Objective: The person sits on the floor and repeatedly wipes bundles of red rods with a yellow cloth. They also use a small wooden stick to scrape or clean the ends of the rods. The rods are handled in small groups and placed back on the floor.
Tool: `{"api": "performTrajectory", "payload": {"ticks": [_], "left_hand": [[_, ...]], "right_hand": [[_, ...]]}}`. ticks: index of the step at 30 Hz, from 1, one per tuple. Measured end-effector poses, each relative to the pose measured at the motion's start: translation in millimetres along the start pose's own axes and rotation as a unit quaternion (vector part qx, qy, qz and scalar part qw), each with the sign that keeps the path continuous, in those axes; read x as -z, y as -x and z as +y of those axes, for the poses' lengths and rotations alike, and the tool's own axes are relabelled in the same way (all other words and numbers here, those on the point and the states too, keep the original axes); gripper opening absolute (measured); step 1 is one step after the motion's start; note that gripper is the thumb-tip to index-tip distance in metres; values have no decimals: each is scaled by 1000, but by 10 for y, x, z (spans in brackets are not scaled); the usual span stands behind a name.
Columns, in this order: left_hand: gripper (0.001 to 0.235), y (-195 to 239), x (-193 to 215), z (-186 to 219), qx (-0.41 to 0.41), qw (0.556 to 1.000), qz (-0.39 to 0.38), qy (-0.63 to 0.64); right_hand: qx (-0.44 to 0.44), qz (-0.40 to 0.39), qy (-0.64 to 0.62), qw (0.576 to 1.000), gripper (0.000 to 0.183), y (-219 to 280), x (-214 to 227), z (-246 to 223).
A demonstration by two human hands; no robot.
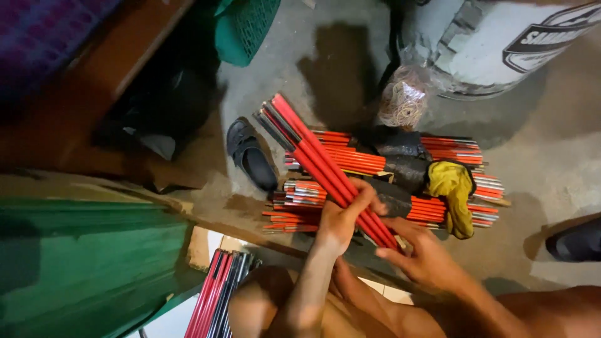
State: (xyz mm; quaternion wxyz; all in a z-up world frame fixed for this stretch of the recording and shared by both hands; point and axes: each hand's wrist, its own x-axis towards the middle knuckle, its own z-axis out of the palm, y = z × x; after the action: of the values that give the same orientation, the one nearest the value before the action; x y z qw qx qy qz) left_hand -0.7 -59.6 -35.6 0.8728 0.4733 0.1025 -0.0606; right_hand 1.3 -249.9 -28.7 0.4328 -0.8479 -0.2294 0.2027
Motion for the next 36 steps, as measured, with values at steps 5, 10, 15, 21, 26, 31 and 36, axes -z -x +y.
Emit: {"api": "performTrajectory", "payload": {"ticks": [5,10,15,21,26,31,36], "left_hand": [[14,12,237,19,-46,993,109,18],[22,27,237,331,-117,991,63,0],[20,23,353,492,-141,989,43,-20],[24,224,267,647,-159,968,74,-182],[36,261,33,799,196,868,155,-428],[28,230,22,383,60,895,-37,-440],[31,317,-92,374,-109,897,-172,-393]], "right_hand": [[-115,155,51,980,32,-266,220,649],[-109,252,189,943,65,-549,500,1776],[-310,142,166,925,89,-730,668,1400],[-301,192,177,917,19,-460,682,1522],[-257,262,-122,922,33,89,696,1174],[-204,342,-365,842,34,381,841,958],[-153,367,-475,785,46,560,1144,298]]}}
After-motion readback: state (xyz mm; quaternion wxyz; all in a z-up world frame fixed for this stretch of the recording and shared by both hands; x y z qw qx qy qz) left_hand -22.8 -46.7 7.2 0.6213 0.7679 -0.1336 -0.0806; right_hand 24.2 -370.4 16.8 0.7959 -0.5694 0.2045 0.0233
